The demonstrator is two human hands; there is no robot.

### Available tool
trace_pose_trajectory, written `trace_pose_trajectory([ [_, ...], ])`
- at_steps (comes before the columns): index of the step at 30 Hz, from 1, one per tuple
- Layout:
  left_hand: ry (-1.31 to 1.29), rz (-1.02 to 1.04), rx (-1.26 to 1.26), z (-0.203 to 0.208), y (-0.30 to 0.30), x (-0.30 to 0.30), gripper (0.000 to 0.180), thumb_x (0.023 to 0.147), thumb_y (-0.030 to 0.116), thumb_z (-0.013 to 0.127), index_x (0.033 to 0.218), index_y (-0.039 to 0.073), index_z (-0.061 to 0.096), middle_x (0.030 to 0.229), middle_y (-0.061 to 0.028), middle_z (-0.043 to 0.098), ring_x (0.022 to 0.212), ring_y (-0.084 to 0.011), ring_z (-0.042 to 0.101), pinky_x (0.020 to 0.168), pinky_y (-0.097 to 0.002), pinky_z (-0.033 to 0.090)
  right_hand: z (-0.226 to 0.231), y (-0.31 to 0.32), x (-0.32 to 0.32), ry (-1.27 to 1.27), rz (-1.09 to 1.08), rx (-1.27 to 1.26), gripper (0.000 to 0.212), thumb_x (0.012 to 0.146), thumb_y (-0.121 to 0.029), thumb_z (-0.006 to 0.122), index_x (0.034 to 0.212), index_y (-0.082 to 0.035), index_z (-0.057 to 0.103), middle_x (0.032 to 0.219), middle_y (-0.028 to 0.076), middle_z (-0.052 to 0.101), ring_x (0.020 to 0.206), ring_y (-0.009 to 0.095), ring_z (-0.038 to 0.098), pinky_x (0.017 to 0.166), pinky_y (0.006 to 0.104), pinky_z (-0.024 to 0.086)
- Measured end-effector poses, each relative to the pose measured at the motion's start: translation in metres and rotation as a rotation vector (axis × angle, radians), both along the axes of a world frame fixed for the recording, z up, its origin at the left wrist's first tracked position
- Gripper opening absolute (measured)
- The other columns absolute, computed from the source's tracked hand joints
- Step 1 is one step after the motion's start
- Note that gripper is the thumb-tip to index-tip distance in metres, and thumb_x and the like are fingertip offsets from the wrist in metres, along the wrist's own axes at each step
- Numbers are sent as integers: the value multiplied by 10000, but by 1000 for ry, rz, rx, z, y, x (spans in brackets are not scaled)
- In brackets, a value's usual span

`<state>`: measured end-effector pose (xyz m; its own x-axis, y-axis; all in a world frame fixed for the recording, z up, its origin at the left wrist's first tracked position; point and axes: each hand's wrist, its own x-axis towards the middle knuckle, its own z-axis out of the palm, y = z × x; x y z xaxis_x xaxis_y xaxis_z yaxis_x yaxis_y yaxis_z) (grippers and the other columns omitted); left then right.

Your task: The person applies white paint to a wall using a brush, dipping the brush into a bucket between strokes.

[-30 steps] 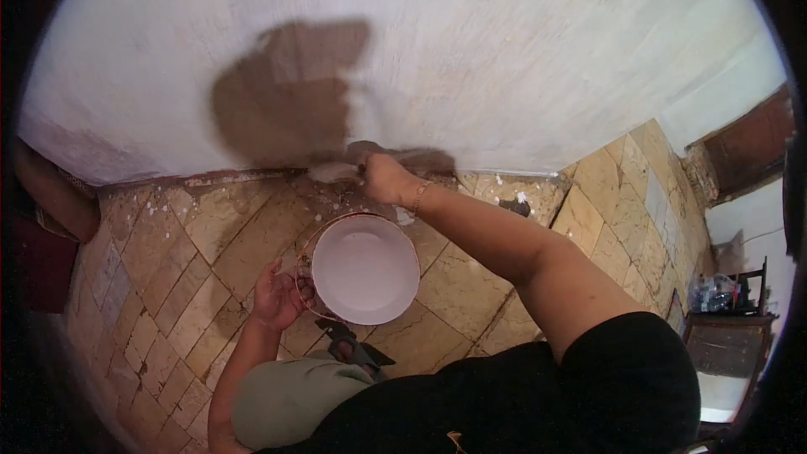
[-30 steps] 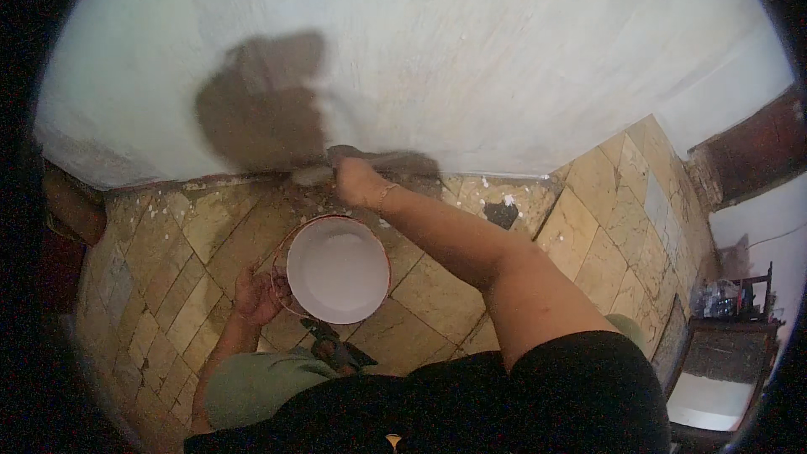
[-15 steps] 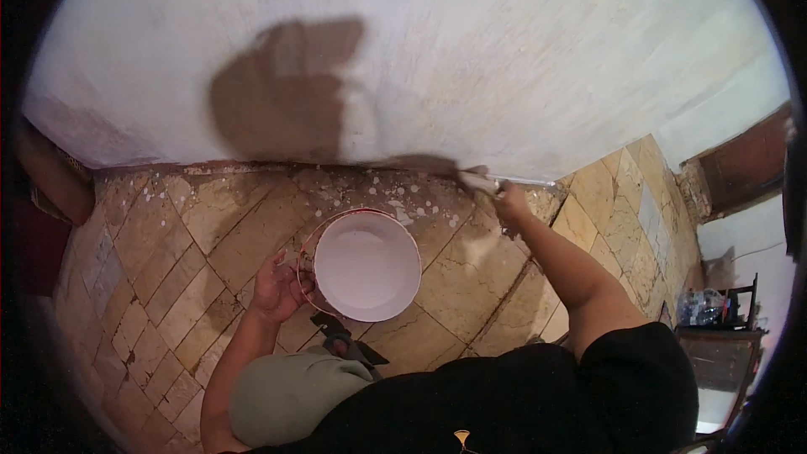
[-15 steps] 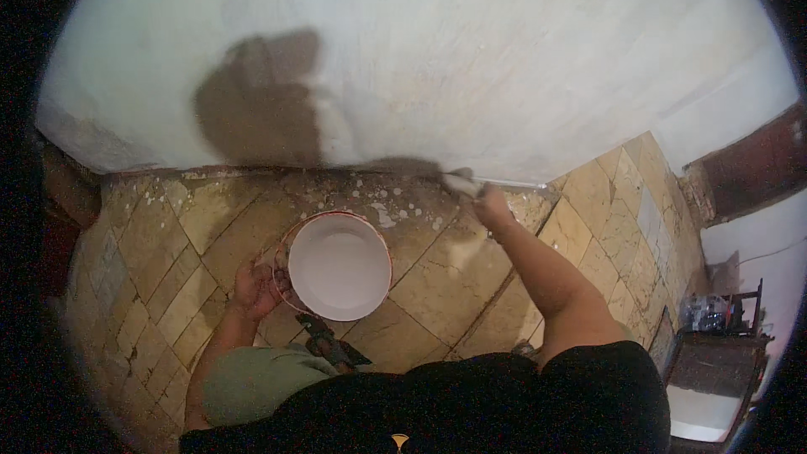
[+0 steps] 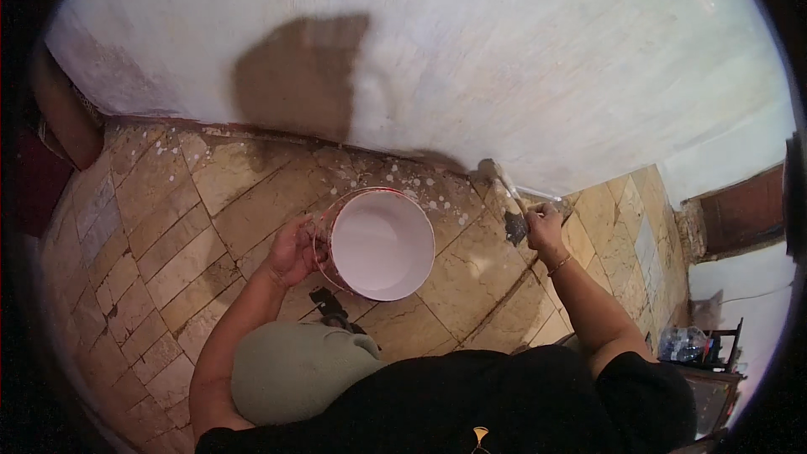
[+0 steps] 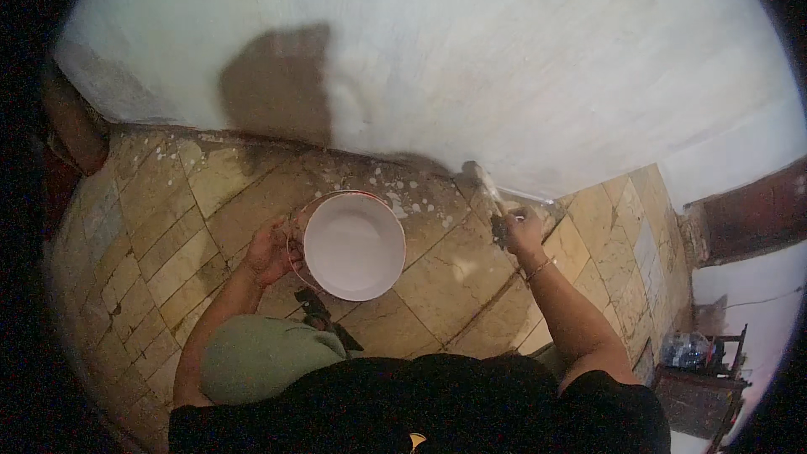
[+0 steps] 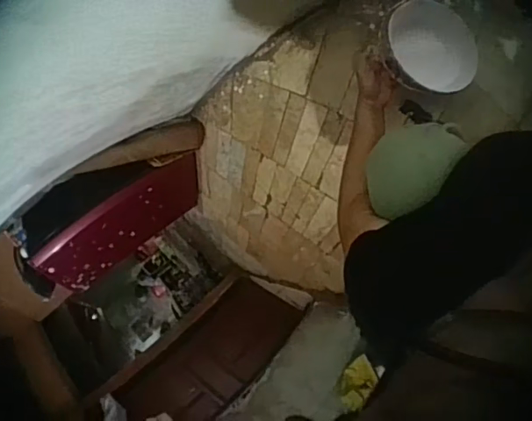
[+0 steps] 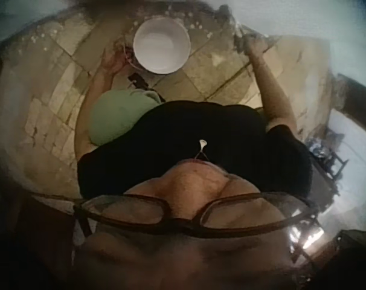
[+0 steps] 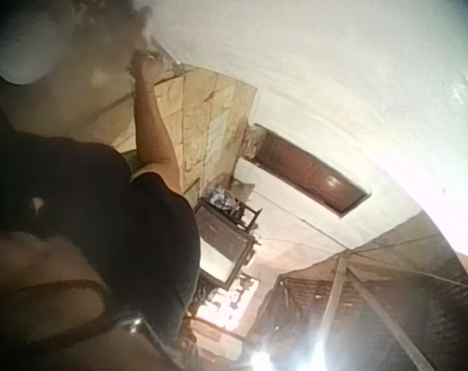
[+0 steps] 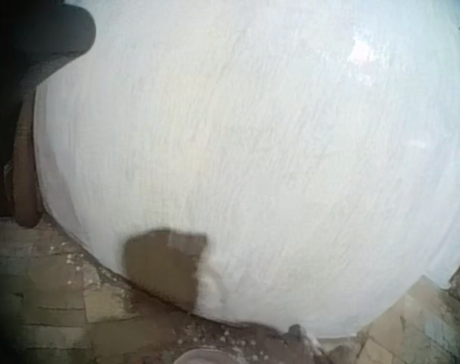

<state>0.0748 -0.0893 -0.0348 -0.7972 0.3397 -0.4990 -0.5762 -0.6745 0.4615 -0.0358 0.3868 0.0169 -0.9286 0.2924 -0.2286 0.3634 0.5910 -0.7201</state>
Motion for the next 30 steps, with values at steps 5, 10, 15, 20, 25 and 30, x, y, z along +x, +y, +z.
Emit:
trace_pose_trajectory([
  [5, 0, -2, -10, 13, 2, 1, 495, 868, 486, 426, 933, 44, 638, 741, -99, 634, 580, -182, 556, 568, -340, 478, 68, -78, 9, 14, 64, -187, 175, 796, -90, 550, 931, 15, 512, 611, 50, 545, 469, 102, 487, 407, 255, 375],
  [10, -36, 49, -169, 7, 10, -3, 541, 848, 510, 446, 983, 20, 631, 776, -108, 651, 655, -213, 613, 658, -352, 512, 90, -108, 26, 188, 356, -357, 151, 837, -48, 548, 860, -64, 400, 623, -15, 446, 466, 57, 367, 404, 234, 298],
  [15, 32, 29, -173, 7, 11, -5, 504, 860, 485, 447, 988, 33, 628, 806, -110, 660, 711, -231, 634, 631, -366, 508, 120, -133, 47, 305, 531, -410, 171, 808, -87, 646, 922, -36, 530, 673, -43, 429, 589, 45, 371, 498, 227, 326],
  [20, 43, 51, -185, 10, 5, -21, 519, 852, 519, 444, 951, 46, 632, 786, -104, 658, 681, -207, 633, 631, -352, 512, 116, -126, 63, 440, 689, -8, 198, 790, -106, 677, 928, -40, 551, 623, 24, 480, 524, 92, 454, 499, 252, 384],
  [25, 6, 93, -286, 16, -2, -39, 543, 853, 561, 419, 807, 56, 610, 678, -73, 628, 600, -196, 605, 584, -315, 498, 95, -130, 80, 387, 852, 190, 177, 816, -96, 632, 931, -6, 532, 659, 125, 534, 561, 265, 559, 543, 342, 448],
  [30, 10, 36, -318, 15, -7, -47, 572, 842, 592, 407, 766, 63, 610, 671, -67, 623, 573, -188, 586, 538, -300, 476, 61, -124, 79, 151, 959, 390, 198, 811, -196, 639, 898, -50, 537, 747, 172, 577, 677, 373, 585, 592, 439, 470],
])
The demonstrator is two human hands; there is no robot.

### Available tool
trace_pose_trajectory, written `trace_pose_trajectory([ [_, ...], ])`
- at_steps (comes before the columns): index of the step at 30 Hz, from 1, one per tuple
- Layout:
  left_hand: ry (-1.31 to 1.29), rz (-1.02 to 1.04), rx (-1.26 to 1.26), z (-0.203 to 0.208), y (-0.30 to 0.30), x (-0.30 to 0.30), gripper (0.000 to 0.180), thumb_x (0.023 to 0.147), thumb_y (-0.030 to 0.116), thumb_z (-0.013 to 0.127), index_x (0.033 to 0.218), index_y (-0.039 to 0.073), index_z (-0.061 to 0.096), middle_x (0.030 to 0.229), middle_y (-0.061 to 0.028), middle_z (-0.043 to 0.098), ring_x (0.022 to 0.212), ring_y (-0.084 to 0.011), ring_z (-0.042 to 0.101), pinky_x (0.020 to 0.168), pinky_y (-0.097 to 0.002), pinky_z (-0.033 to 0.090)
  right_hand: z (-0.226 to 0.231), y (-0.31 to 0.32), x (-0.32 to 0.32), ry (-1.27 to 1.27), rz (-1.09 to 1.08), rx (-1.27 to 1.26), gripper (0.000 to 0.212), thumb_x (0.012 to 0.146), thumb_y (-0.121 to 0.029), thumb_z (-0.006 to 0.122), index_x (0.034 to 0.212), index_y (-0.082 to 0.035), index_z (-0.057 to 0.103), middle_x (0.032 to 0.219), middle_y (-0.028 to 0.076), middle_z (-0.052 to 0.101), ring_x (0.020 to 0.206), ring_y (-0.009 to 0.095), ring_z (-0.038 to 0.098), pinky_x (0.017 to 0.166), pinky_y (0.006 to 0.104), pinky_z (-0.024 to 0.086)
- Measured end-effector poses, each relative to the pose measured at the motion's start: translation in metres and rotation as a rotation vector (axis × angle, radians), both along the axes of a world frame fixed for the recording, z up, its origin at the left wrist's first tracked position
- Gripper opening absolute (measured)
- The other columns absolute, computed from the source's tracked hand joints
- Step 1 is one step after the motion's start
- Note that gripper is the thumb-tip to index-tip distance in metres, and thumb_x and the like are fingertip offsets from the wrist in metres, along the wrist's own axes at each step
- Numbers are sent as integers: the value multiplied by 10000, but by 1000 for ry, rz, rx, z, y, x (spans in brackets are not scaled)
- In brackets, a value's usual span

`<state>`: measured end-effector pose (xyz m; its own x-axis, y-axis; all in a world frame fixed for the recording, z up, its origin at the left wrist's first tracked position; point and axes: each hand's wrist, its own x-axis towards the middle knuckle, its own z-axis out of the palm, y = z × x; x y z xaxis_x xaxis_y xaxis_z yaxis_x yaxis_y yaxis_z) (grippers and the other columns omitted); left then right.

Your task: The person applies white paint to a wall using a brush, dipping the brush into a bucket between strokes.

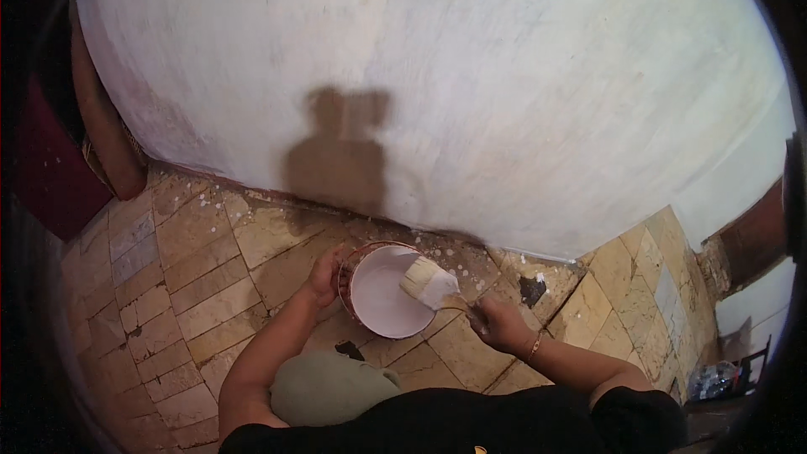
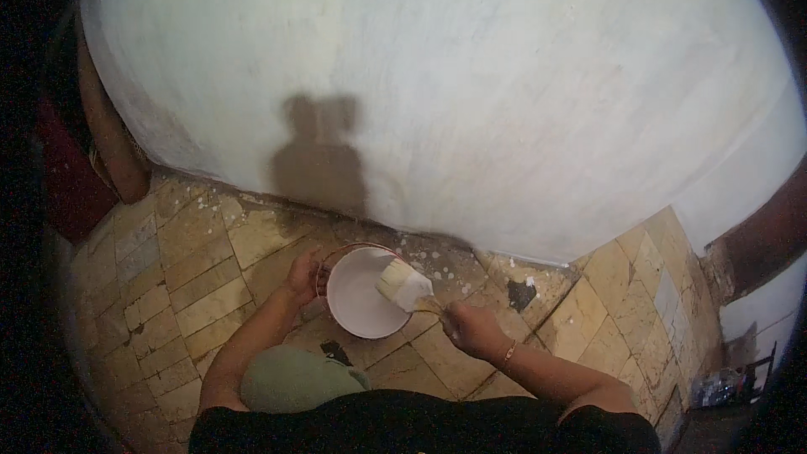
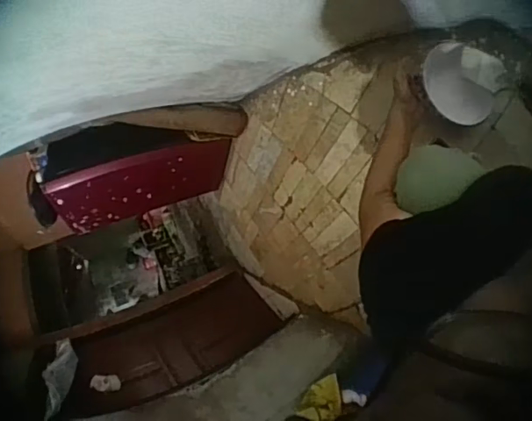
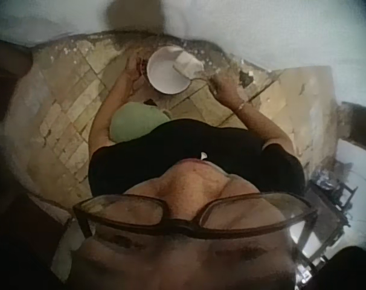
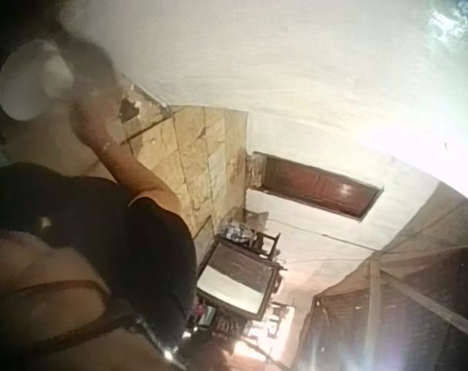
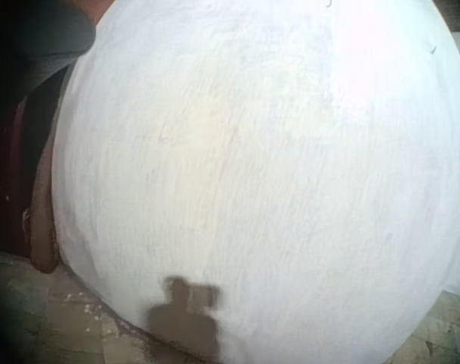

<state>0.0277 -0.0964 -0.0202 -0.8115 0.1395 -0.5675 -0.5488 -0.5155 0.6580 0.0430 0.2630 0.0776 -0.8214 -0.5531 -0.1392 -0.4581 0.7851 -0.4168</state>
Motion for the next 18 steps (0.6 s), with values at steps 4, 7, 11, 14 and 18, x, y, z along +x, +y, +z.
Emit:
trace_pose_trajectory([
  [4, -29, 9, -28, -8, 0, 3, 575, 835, 598, 405, 759, 66, 611, 669, -69, 619, 575, -185, 578, 559, -304, 472, 8, -9, -9, 55, 95, -70, 204, 828, -237, 602, 910, -79, 500, 763, 167, 593, 678, 370, 602, 582, 461, 470],
  [7, 29, -35, 31, -9, -4, 7, 582, 845, 581, 391, 810, 42, 608, 729, -95, 627, 638, -210, 592, 611, -328, 475, 5, -8, -14, 107, 179, -17, 211, 838, -256, 593, 909, -82, 500, 765, 168, 596, 651, 362, 601, 546, 461, 465],
  [11, -76, 64, 24, -12, -2, 12, 614, 855, 572, 365, 914, 5, 591, 808, -125, 630, 700, -246, 598, 664, -352, 475, 7, -9, -16, 143, 140, -46, 183, 805, -214, 644, 835, -76, 528, 711, 137, 580, 645, 339, 593, 551, 433, 472],
  [14, -60, 27, 27, -18, -6, 12, 649, 863, 580, 334, 998, -15, 557, 888, -151, 626, 784, -275, 598, 736, -374, 469, 18, -12, -20, 129, 149, -34, 170, 812, -214, 623, 857, -75, 535, 745, 158, 589, 659, 347, 597, 558, 448, 470],
  [18, -85, 86, -13, -13, 0, 15, 658, 862, 588, 346, 1032, -15, 546, 932, -146, 614, 865, -281, 576, 814, -388, 442, 17, -6, -28, 65, 165, -238, 157, 799, -165, 605, 907, -59, 566, 818, 187, 610, 758, 354, 607, 640, 466, 474],
])
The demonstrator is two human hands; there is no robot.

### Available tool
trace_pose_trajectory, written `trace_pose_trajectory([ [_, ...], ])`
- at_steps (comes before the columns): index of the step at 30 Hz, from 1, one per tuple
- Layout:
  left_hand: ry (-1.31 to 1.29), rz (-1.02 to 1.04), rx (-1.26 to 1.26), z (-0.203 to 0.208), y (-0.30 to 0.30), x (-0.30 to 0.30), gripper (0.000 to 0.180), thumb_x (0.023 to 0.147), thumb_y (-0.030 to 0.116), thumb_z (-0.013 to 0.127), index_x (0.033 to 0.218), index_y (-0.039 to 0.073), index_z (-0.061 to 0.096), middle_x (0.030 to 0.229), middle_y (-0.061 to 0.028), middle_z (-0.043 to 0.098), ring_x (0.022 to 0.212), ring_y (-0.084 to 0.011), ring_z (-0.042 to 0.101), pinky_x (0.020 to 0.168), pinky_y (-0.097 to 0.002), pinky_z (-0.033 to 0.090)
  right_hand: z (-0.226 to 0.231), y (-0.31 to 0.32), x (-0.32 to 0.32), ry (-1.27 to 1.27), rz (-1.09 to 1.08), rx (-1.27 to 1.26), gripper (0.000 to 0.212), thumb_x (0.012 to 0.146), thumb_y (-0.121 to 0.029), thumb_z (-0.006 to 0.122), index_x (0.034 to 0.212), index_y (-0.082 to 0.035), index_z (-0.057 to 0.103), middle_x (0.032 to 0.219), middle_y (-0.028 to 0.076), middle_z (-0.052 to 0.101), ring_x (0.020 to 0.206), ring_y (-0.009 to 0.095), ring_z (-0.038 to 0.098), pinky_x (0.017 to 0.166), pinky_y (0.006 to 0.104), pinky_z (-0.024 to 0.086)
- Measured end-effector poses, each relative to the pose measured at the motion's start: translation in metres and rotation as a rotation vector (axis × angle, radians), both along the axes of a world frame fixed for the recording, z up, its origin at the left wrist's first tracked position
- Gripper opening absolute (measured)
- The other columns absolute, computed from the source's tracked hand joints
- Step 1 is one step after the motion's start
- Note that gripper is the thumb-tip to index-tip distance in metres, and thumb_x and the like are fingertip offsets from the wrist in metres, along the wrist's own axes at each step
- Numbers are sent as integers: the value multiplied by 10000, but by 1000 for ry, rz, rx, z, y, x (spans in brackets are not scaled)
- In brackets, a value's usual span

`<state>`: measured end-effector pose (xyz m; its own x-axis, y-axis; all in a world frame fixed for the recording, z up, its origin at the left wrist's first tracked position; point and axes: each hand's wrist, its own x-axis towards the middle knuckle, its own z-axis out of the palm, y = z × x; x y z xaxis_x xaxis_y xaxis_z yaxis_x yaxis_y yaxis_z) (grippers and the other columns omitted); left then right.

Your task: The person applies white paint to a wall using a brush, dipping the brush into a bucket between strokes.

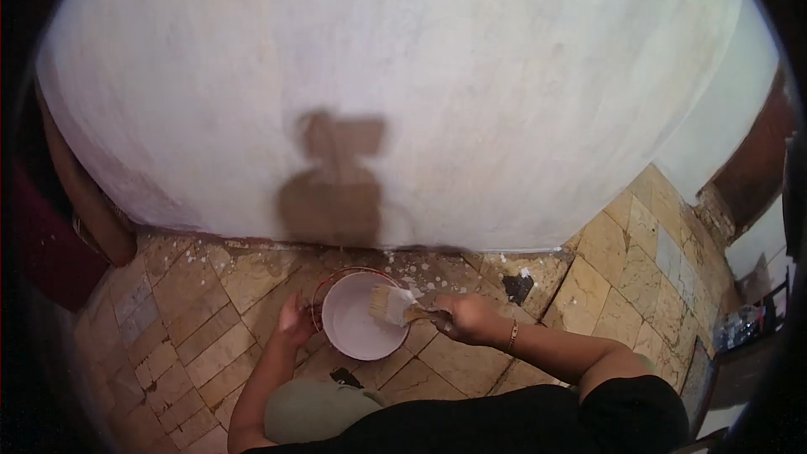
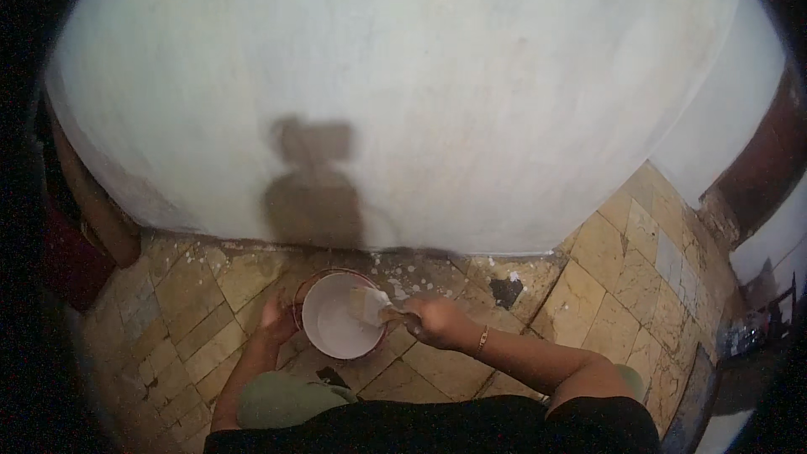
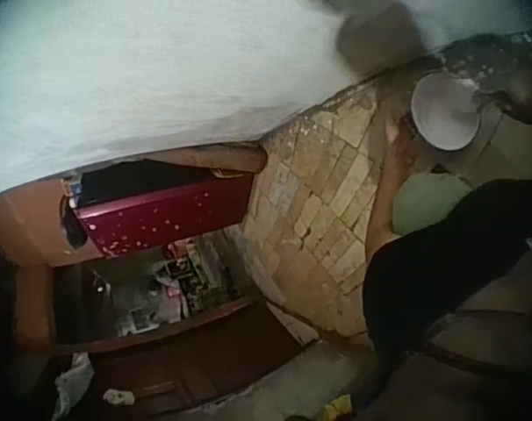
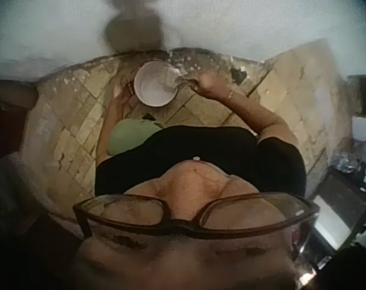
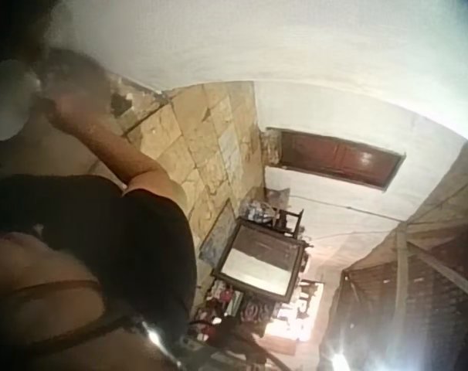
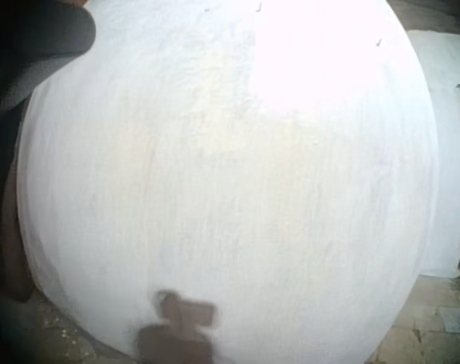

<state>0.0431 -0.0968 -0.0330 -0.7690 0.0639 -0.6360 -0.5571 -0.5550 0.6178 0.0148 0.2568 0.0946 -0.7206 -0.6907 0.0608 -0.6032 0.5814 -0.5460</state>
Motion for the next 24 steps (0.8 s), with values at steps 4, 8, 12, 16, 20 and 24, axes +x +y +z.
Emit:
trace_pose_trajectory([
  [4, 15, -18, -30, -4, -10, 7, 667, 860, 601, 355, 1065, -8, 533, 980, -142, 593, 899, -277, 554, 827, -394, 431, -4, 0, -4, -120, -31, 73, 216, 777, -140, 601, 969, -44, 583, 852, 190, 616, 813, 363, 597, 700, 463, 472],
  [8, -24, 16, -197, 7, -6, 10, 606, 857, 583, 400, 1033, 19, 535, 957, -121, 578, 870, -262, 541, 833, -414, 423, -13, 10, -6, -179, -95, -63, 228, 764, -246, 665, 889, -62, 610, 685, 125, 580, 606, 291, 571, 564, 397, 458],
  [12, -6, 212, -404, 15, -25, 9, 351, 866, 402, 520, 950, 61, 519, 867, -65, 535, 699, -204, 518, 693, -371, 457, 14, 17, -15, -453, -154, -8, 261, 732, -160, 656, 946, -11, 629, 756, 177, 622, 693, 300, 615, 645, 392, 480],
  [16, 91, 343, -755, 73, -5, 4, 166, 861, 212, 576, 931, 84, 497, 775, -17, 508, 603, -130, 484, 564, -283, 444, 29, 27, -17, -429, -185, -187, 235, 746, -155, 644, 926, -4, 633, 763, 176, 628, 689, 286, 618, 627, 377, 474],
  [20, 272, 440, -888, 102, -17, 6, 102, 839, 121, 601, 884, 88, 515, 716, 5, 507, 618, -100, 480, 572, -256, 434, 33, 27, -11, -386, -157, -257, 235, 752, -166, 642, 926, -9, 637, 760, 170, 630, 684, 299, 611, 626, 380, 472],
  [24, 523, 277, -935, 152, -11, 7, 104, 792, 16, 623, 746, 69, 547, 730, -13, 561, 671, -100, 512, 628, -259, 437, 33, 32, -9, -362, -146, -241, 251, 744, -194, 663, 921, -18, 633, 760, 173, 625, 703, 323, 607, 637, 387, 465],
])
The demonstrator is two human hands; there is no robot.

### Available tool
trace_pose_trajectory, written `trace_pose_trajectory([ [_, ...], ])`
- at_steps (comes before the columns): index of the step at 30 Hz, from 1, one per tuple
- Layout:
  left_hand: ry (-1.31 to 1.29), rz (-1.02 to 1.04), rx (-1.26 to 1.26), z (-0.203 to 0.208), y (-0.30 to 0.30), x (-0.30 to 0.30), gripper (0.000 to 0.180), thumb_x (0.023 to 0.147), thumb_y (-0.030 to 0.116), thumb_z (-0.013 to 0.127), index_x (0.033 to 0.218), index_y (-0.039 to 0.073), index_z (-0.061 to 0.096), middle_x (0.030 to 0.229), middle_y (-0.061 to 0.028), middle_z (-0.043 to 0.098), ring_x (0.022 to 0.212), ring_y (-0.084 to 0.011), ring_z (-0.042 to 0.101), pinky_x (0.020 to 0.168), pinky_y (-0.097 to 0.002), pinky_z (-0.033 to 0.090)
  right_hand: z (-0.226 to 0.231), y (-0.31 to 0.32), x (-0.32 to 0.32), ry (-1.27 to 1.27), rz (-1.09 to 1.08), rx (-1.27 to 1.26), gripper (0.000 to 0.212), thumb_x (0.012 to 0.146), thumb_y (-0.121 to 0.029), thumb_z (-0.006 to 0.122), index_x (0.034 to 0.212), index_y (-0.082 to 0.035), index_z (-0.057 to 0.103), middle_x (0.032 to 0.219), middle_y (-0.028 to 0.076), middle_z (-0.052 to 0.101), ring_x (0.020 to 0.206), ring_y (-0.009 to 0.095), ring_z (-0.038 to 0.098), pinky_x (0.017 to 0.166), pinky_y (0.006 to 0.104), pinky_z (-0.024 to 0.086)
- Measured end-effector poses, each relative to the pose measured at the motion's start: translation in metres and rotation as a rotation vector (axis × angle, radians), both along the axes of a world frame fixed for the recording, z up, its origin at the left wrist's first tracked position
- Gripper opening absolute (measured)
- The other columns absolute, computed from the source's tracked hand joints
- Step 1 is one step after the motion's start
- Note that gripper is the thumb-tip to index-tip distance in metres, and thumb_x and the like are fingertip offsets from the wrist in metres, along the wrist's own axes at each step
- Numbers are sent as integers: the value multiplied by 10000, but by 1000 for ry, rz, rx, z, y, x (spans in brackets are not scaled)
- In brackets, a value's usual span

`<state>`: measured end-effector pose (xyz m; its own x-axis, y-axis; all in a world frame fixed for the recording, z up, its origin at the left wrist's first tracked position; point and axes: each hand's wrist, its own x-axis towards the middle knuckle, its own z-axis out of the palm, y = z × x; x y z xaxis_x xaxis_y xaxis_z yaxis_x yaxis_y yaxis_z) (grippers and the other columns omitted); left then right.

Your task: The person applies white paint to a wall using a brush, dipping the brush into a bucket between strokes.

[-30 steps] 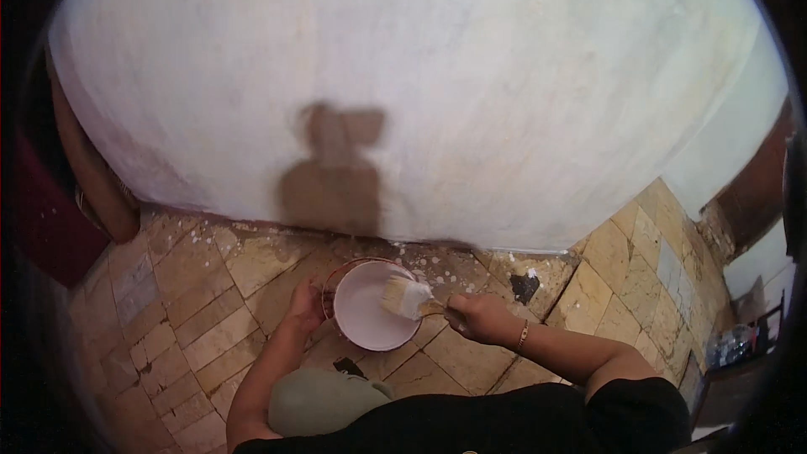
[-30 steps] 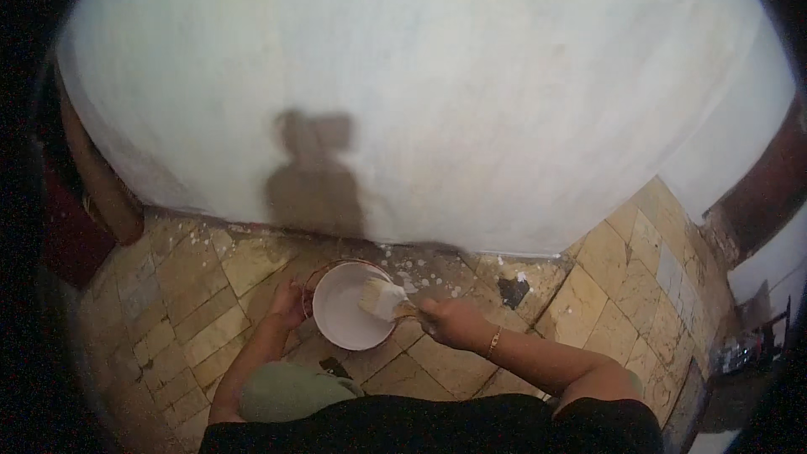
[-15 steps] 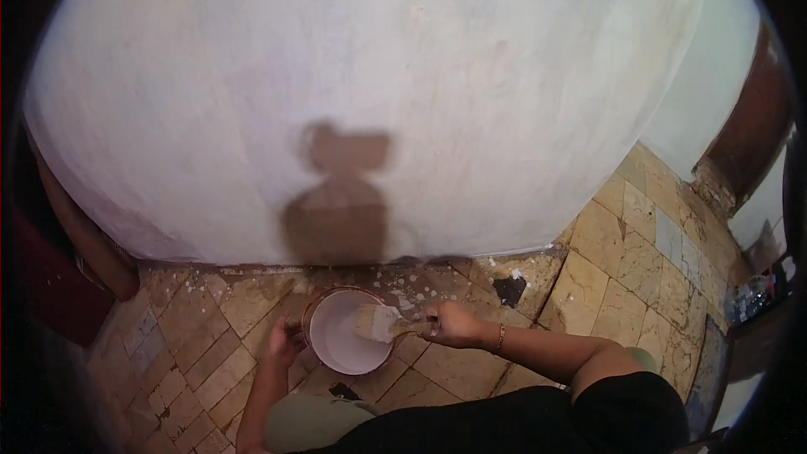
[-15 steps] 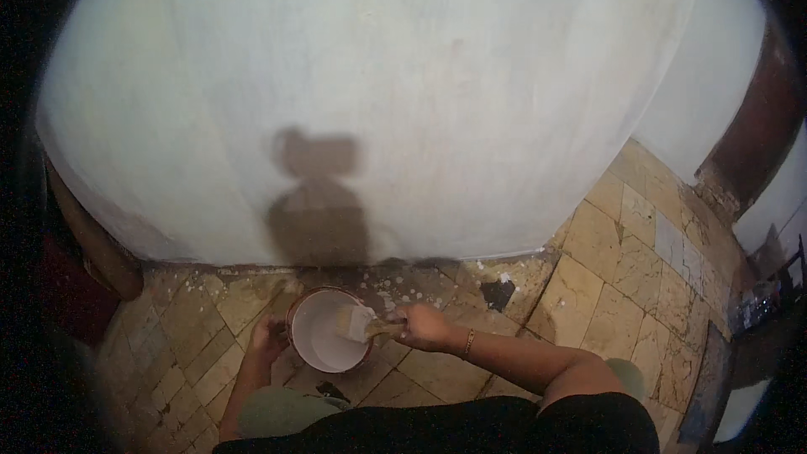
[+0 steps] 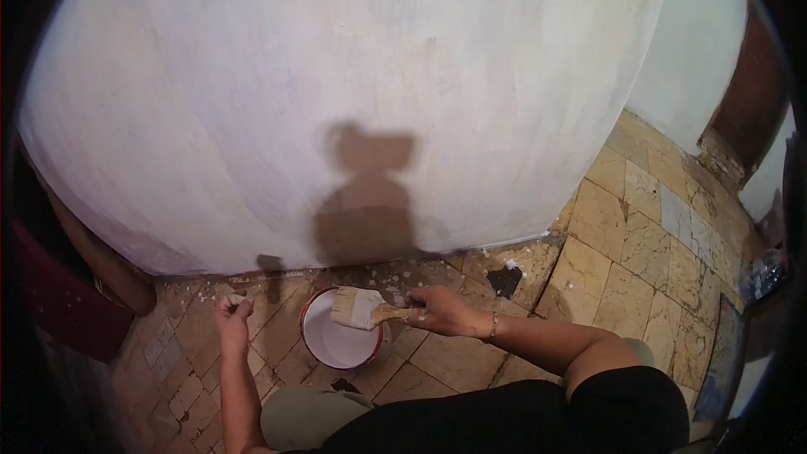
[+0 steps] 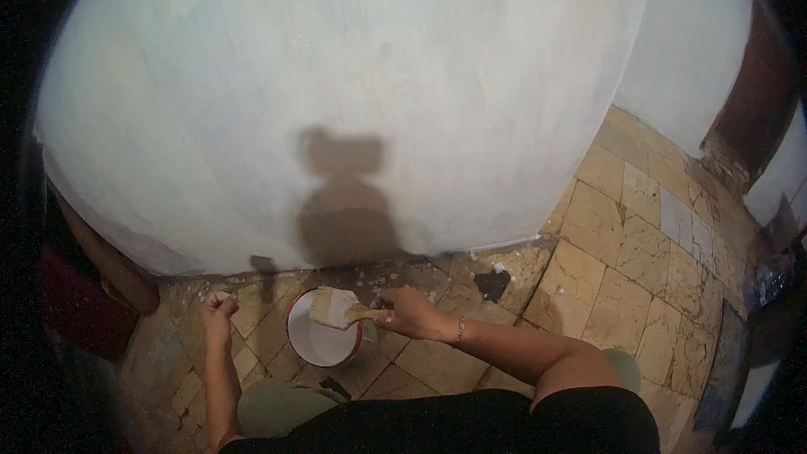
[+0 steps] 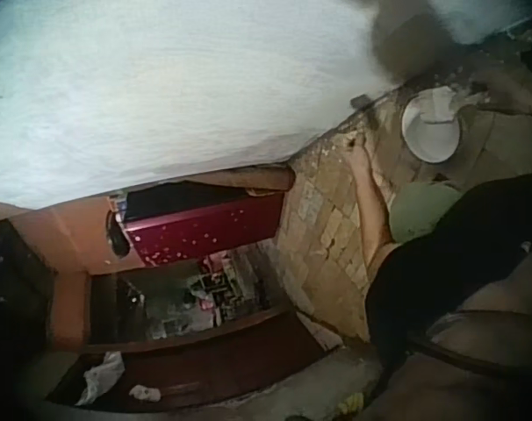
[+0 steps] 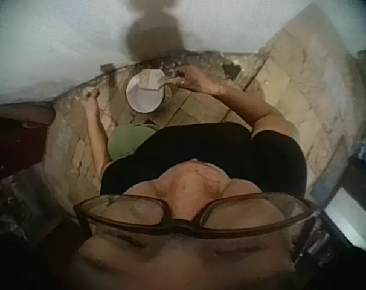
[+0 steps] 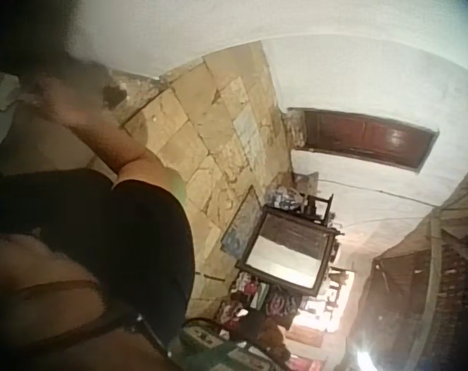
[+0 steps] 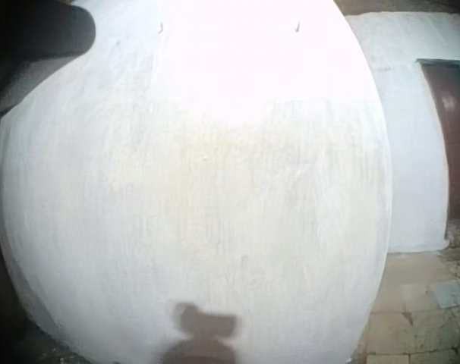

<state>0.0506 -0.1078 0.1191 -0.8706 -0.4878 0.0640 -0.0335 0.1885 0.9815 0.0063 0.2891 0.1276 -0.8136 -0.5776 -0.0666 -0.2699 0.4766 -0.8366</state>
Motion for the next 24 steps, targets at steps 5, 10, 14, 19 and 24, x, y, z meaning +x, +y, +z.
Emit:
trace_pose_trajectory([
  [5, 82, -148, -81, 62, 29, -3, 114, 738, -55, 633, 699, 33, 570, 898, -93, 630, 847, -154, 567, 771, -281, 440, -5, 8, -6, 110, -43, -30, 311, 766, -260, 672, 942, -10, 615, 743, 159, 603, 693, 293, 585, 646, 372, 456],
  [10, 72, -299, -212, 126, 79, 1, 88, 747, -46, 637, 711, 6, 576, 1018, -158, 634, 936, -191, 576, 830, -315, 439, -9, 4, -13, 176, -85, -41, 334, 750, -274, 665, 957, -15, 623, 804, 173, 627, 757, 314, 608, 685, 382, 467],
  [14, 125, -389, -294, 162, 119, 6, 82, 761, -18, 653, 720, -1, 584, 1015, -167, 644, 957, -194, 577, 845, -316, 436, 8, 6, -13, 132, -80, -67, 317, 748, -262, 658, 942, -13, 630, 848, 184, 632, 799, 321, 610, 710, 385, 469],
  [19, 141, -484, -299, 190, 165, 14, 102, 844, 60, 614, 771, -11, 612, 994, -179, 656, 954, -196, 587, 861, -326, 436, 3, 11, -22, 137, -98, -132, 334, 721, -273, 680, 916, -6, 633, 848, 203, 627, 804, 334, 608, 714, 393, 465],
  [24, 251, -495, -361, 193, 182, 9, 120, 894, 68, 542, 865, -18, 621, 1015, -170, 649, 954, -190, 590, 842, -318, 453, 24, 25, -23, 64, -34, -127, 386, 691, -291, 699, 892, 30, 623, 830, 224, 619, 797, 339, 609, 706, 400, 460],
])
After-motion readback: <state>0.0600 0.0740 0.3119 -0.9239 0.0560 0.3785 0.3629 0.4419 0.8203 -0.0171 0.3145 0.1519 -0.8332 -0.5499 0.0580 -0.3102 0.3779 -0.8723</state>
